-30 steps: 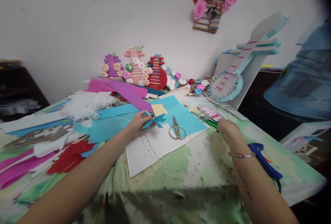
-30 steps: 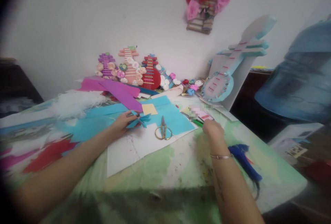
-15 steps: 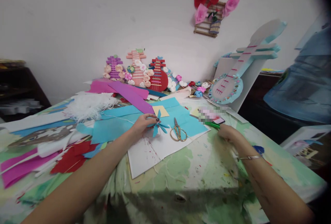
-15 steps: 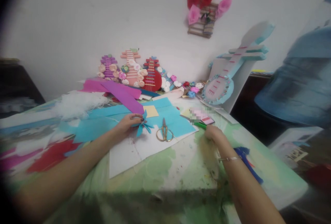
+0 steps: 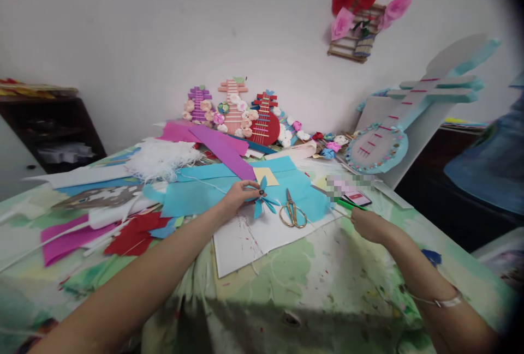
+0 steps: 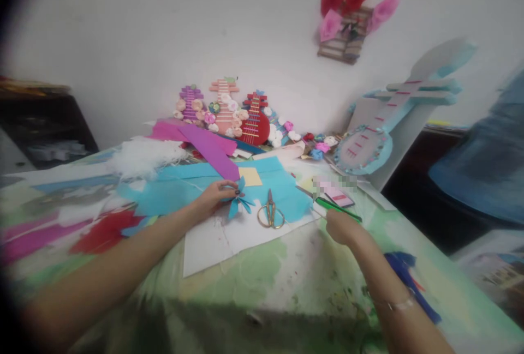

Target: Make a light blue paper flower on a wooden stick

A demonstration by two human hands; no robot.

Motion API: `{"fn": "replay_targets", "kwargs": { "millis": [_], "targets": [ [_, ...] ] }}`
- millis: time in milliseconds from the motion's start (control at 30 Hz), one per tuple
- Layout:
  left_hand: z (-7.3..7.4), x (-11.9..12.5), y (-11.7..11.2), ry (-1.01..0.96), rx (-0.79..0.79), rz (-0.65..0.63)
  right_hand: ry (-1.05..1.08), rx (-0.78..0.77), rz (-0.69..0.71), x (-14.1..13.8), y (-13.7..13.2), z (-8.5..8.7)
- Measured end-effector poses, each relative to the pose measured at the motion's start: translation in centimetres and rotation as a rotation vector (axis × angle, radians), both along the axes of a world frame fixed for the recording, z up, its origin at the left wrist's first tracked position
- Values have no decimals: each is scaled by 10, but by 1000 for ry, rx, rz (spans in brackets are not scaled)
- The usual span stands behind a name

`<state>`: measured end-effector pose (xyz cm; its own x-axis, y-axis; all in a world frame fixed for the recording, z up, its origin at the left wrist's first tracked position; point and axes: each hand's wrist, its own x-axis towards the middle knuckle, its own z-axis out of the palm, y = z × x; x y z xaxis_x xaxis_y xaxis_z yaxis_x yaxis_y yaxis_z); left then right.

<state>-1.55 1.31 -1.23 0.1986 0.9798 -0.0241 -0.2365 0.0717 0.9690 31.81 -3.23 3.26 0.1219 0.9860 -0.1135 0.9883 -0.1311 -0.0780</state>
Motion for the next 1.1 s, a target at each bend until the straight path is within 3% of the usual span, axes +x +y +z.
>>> {"fn": "replay_targets", "kwargs": {
  "millis": [100, 167, 333, 500, 733, 1100],
  "targets": [
    [-5, 1, 3, 11, 30, 18, -124, 41, 15, -26, -4, 6],
    [-8, 1, 4, 6, 50, 32, -32, 87, 125, -47, -4, 5],
    [-8, 1, 1, -6, 49, 41, 70, 124, 198, -93, 11, -15],
    [-8, 0, 1, 9, 54, 24, 81, 34, 142, -108, 25, -30],
    [-11, 0, 2, 33, 55, 33, -8, 36, 66, -101, 8, -32],
    [-6, 3, 0, 70, 76, 28, -105, -28, -31, -40, -36, -11]
  ]
}}
